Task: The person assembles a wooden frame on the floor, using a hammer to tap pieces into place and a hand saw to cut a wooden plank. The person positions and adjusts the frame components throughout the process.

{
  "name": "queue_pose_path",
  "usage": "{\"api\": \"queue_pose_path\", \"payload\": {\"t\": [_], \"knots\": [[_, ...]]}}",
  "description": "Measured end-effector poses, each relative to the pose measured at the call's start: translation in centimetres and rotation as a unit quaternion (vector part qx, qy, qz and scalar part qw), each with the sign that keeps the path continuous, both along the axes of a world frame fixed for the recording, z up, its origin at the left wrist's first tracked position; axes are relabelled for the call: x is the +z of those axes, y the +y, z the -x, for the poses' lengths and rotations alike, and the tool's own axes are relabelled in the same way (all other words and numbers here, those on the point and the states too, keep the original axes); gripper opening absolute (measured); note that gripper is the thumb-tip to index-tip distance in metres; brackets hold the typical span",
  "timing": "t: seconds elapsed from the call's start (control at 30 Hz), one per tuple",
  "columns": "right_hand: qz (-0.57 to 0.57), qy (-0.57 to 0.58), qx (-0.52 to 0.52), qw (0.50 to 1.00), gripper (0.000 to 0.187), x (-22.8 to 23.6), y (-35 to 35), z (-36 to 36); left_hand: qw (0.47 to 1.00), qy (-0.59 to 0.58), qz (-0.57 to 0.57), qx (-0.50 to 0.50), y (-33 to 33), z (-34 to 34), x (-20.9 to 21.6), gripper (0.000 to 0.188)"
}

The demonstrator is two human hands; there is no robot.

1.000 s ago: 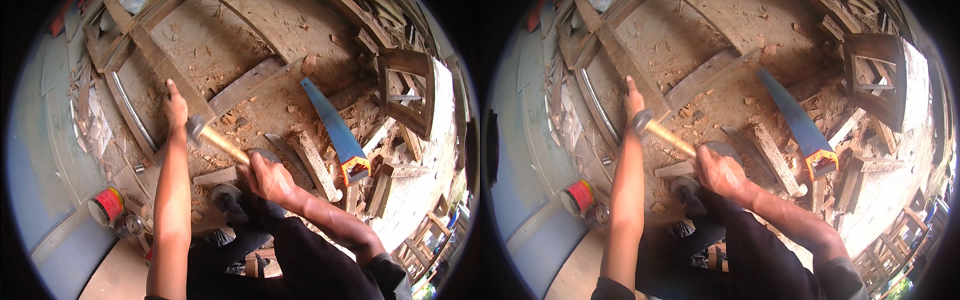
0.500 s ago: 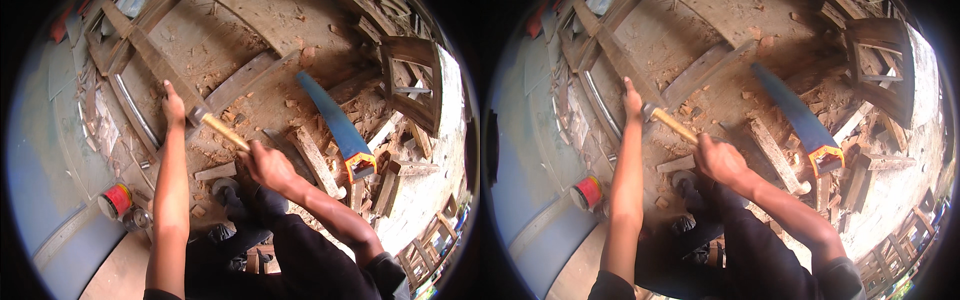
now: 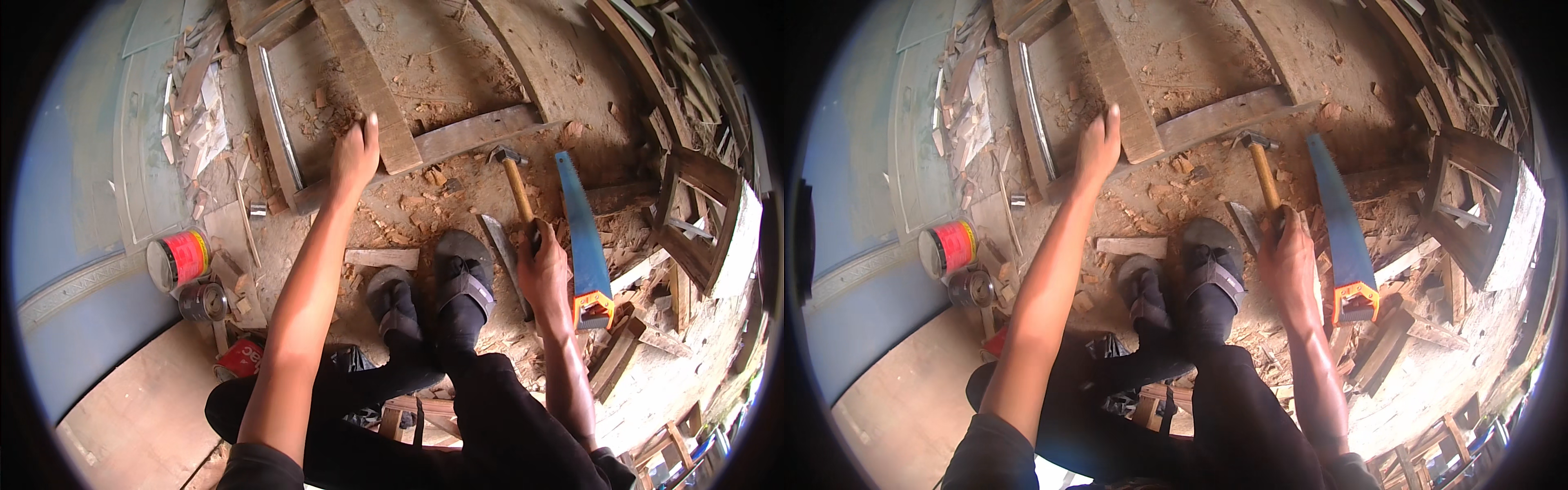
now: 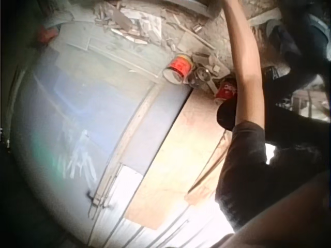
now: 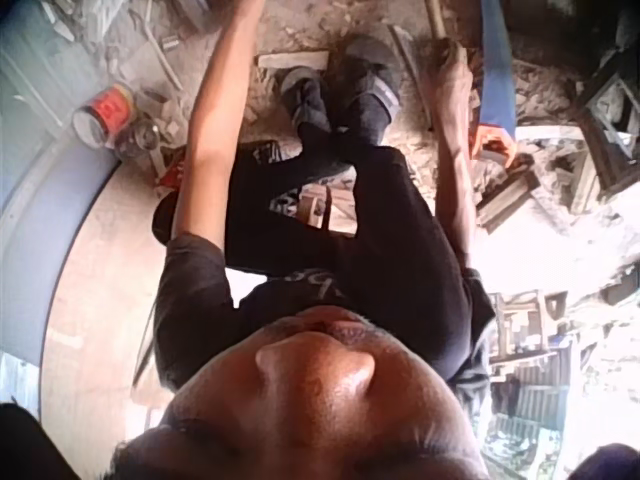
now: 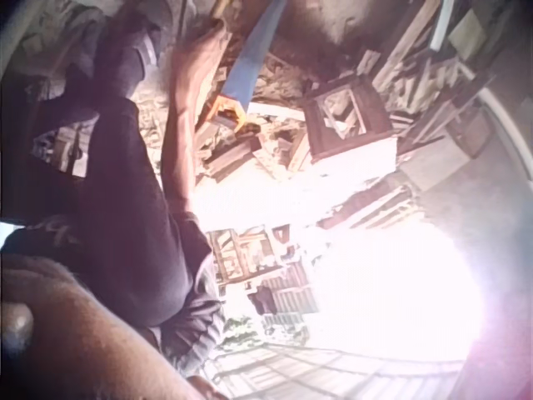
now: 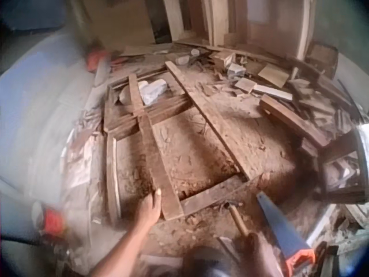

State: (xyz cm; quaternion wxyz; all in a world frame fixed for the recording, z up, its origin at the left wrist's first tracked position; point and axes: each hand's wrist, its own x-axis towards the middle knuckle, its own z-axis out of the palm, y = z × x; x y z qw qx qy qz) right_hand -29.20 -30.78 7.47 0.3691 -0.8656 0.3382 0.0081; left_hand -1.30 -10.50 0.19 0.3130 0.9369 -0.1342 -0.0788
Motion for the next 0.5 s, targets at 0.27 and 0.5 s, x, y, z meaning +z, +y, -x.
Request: {"api": "queue_pose_path", "payload": {"t": [0.27,0.5], "knots": [[0.14,-0.156,0.064,0.976,0.04,-2.2,3.7,-0.5,0.96,-0.249,-0.108,-0.068,7.0,4.6,-1.6,0.027],[0.1,-0.12,0.098,0.983,0.037,-5.3,5.6,8.9,0.944,-0.3,-0.122,-0.053,6.8,4.9,-2.7,0.026]]}}
